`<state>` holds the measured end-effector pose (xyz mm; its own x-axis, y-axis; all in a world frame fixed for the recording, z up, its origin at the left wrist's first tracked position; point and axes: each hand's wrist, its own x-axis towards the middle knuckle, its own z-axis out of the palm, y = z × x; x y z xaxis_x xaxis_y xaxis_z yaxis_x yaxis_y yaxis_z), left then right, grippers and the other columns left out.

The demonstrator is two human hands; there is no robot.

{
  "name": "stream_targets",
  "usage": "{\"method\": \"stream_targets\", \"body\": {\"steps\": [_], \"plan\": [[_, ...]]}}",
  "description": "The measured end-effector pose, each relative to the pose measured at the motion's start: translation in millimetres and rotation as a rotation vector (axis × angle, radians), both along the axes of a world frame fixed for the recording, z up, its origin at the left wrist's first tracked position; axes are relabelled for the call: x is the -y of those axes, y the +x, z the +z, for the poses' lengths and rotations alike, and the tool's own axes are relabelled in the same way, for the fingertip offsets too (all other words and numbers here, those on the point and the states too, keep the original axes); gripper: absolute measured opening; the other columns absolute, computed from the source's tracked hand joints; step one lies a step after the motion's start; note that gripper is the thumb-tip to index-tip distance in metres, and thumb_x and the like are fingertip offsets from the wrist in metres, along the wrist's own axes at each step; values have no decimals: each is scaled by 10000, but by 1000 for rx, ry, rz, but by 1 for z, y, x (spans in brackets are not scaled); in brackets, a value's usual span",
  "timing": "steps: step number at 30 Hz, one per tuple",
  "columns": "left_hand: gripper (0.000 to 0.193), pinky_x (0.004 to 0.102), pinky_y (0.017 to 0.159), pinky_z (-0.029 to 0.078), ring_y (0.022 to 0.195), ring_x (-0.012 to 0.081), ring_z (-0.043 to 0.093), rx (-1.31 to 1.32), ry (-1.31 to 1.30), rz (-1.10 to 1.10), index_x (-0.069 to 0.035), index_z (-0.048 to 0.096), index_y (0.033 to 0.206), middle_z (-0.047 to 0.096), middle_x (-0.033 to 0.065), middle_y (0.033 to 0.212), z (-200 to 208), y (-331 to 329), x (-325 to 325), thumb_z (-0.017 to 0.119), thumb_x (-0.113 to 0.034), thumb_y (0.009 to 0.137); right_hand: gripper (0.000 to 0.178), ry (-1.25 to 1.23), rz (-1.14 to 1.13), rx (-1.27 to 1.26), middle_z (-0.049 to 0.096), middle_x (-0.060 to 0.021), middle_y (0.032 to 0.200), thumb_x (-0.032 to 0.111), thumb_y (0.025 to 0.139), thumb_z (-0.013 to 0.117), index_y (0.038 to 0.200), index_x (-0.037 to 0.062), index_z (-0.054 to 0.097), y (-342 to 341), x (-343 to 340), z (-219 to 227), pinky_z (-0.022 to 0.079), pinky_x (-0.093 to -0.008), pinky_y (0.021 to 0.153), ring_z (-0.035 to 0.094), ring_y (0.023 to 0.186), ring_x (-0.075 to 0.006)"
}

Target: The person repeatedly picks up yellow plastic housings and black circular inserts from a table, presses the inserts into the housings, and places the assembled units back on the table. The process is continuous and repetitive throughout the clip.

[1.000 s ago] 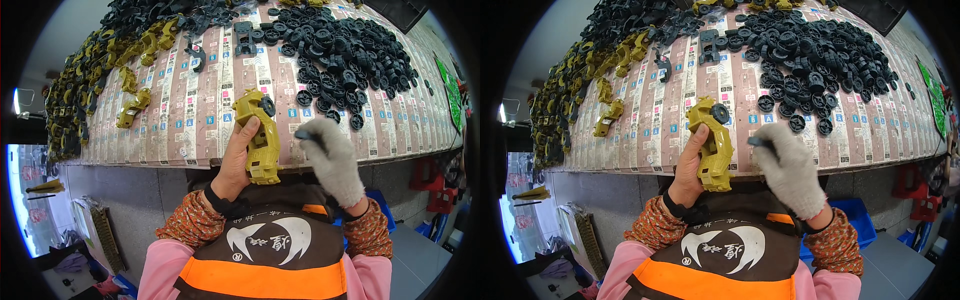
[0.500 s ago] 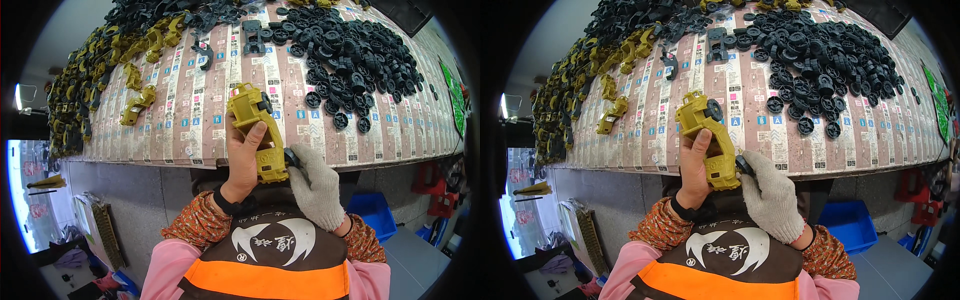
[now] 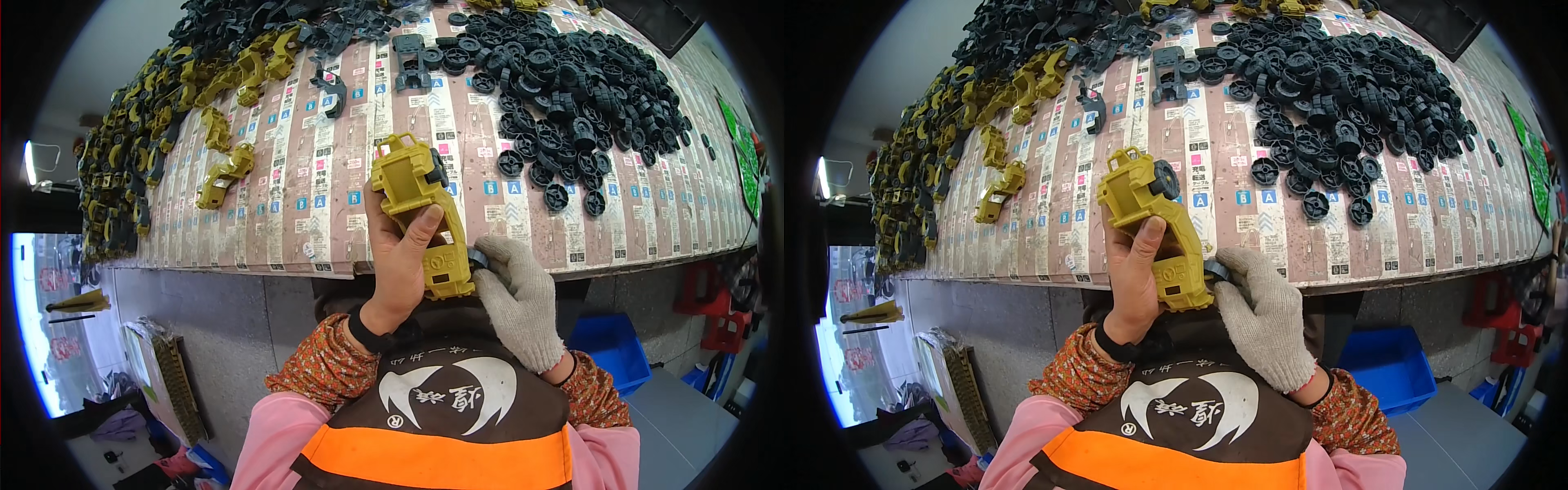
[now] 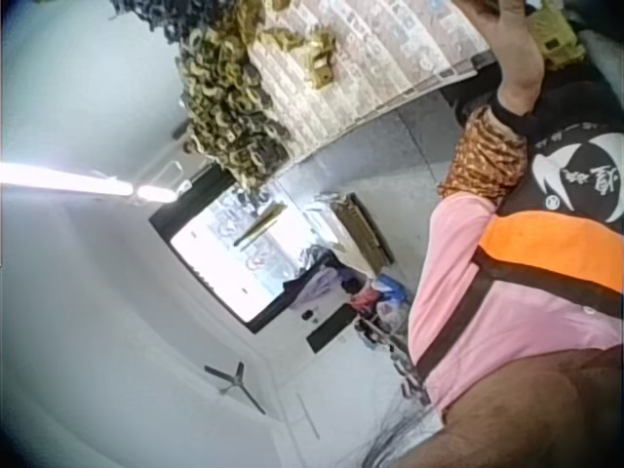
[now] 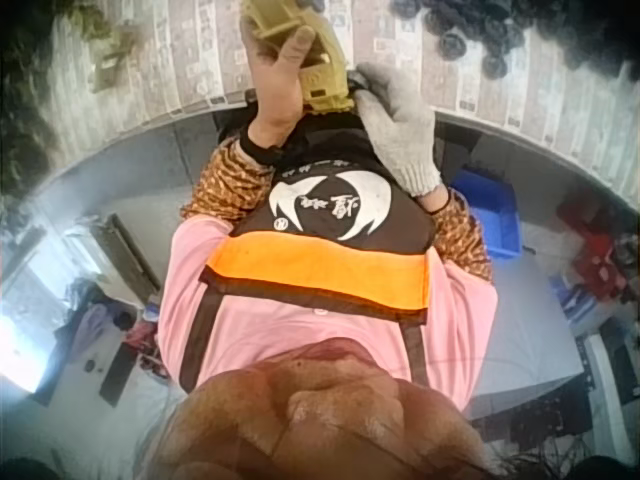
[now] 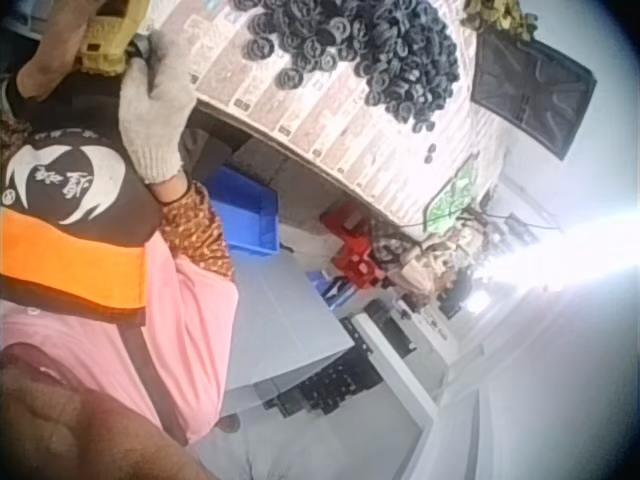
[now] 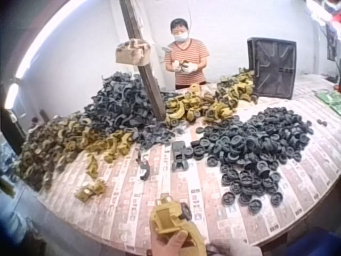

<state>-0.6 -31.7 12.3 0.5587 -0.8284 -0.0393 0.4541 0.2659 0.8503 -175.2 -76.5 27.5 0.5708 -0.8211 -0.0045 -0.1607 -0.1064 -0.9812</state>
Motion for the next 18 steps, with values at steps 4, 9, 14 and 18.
{"method": "stream_targets", "body": {"steps": [4,9,14,18], "plan": [[546,312,947,582,1125,137,664,6,33,0,-137,413,1454,636,28,1256,1,-1,0,742,-86,1021,350,131,-41,41,744,-168,1150,-28,991,638,1340,-43,622,2,1,4,608,-330,895,753,1046,-205],[580,322,1004,553,1163,150,652,23,20,22,-134,394,1467,617,34,1286,-3,-2,0,745,-57,1012,337,75,-28,-9,749,-185,1125,-9,981,661,1315,-42,633,2,0,3,612,-346,868,768,1006,-219],[646,332,1025,547,1189,151,640,138,-3,47,-122,361,1502,579,44,1343,-5,-6,-3,745,-17,994,351,-176,9,-91,742,-231,1042,-21,941,667,1292,-22,646,-1,-3,3,605,-384,804,784,942,-306],[701,344,1055,538,1226,163,621,225,-149,20,-104,343,1514,551,56,1385,-5,-13,-4,768,-5,965,375,-277,56,-86,738,-238,1006,-40,922,630,1295,-9,641,0,-6,0,597,-409,784,768,924,-397]]}}
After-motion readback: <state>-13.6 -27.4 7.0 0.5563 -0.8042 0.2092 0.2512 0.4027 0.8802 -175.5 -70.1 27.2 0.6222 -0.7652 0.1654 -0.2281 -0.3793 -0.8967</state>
